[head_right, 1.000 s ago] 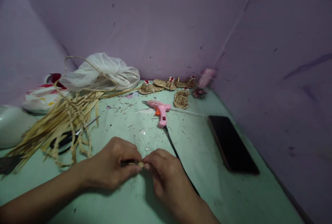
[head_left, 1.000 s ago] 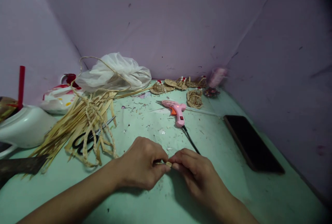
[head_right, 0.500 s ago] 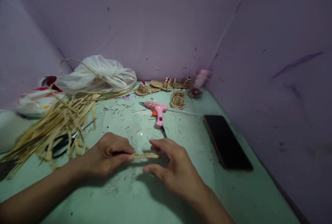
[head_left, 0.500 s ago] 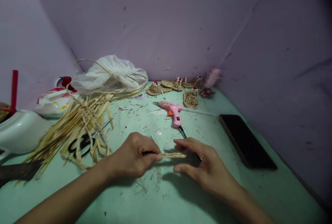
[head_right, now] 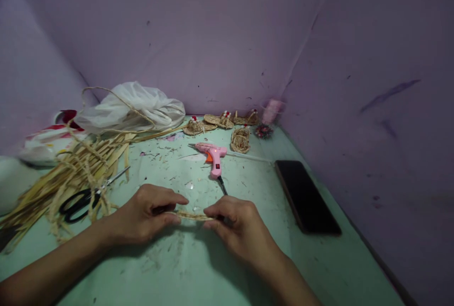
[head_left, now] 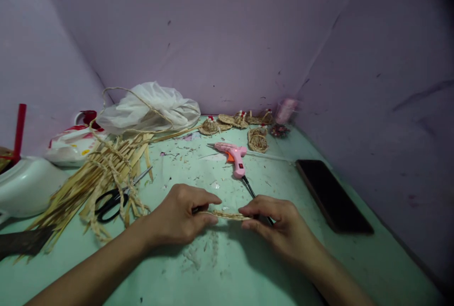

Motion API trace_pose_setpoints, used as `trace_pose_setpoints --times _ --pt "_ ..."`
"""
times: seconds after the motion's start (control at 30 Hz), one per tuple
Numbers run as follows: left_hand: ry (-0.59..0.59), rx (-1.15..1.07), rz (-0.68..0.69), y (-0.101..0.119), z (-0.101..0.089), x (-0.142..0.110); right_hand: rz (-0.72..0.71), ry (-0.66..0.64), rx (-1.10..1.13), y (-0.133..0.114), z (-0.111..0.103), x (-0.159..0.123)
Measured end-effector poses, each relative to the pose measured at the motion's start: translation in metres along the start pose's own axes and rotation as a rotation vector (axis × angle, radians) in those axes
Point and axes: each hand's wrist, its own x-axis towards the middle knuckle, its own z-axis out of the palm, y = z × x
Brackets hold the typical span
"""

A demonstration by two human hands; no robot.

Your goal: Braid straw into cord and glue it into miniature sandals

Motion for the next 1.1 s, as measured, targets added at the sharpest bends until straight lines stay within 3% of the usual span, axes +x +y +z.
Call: trace_pose_setpoints --times 0.13,0.23,0.4,0.5,0.67,0.83,1.1 --pt "-0.141 0.204 0.117 -0.001 0.003 -0.002 0.028 -0.095 -0.161 -0.002 0.006 -0.001" --pt "-0.224 0.391 0.121 0.001 0.005 -0.003 0.044 -0.186 -0.270 -0.004 0.007 -0.002" --pt "-0.280 0.453 0.093 0.006 0.003 -0.003 0.086 -0.234 -0.342 -0.003 0.004 -0.002" --pt "-0.231 0.474 0.092 0.008 0.003 -0.003 0.101 -0.232 -0.377 -0.001 0.005 -0.001" --pt "-0.097 0.466 0.252 0.007 0.018 -0.002 0.090 -0.216 -0.390 -0.001 0.006 -0.001" --pt "-0.086 0.446 0.238 0.004 0.029 -0.001 0.121 -0.173 -0.345 -0.001 0.002 -0.001" --pt "-0.112 0.245 0.170 -0.003 0.026 0.002 0.076 -0.174 -0.444 0.000 0.010 -0.003"
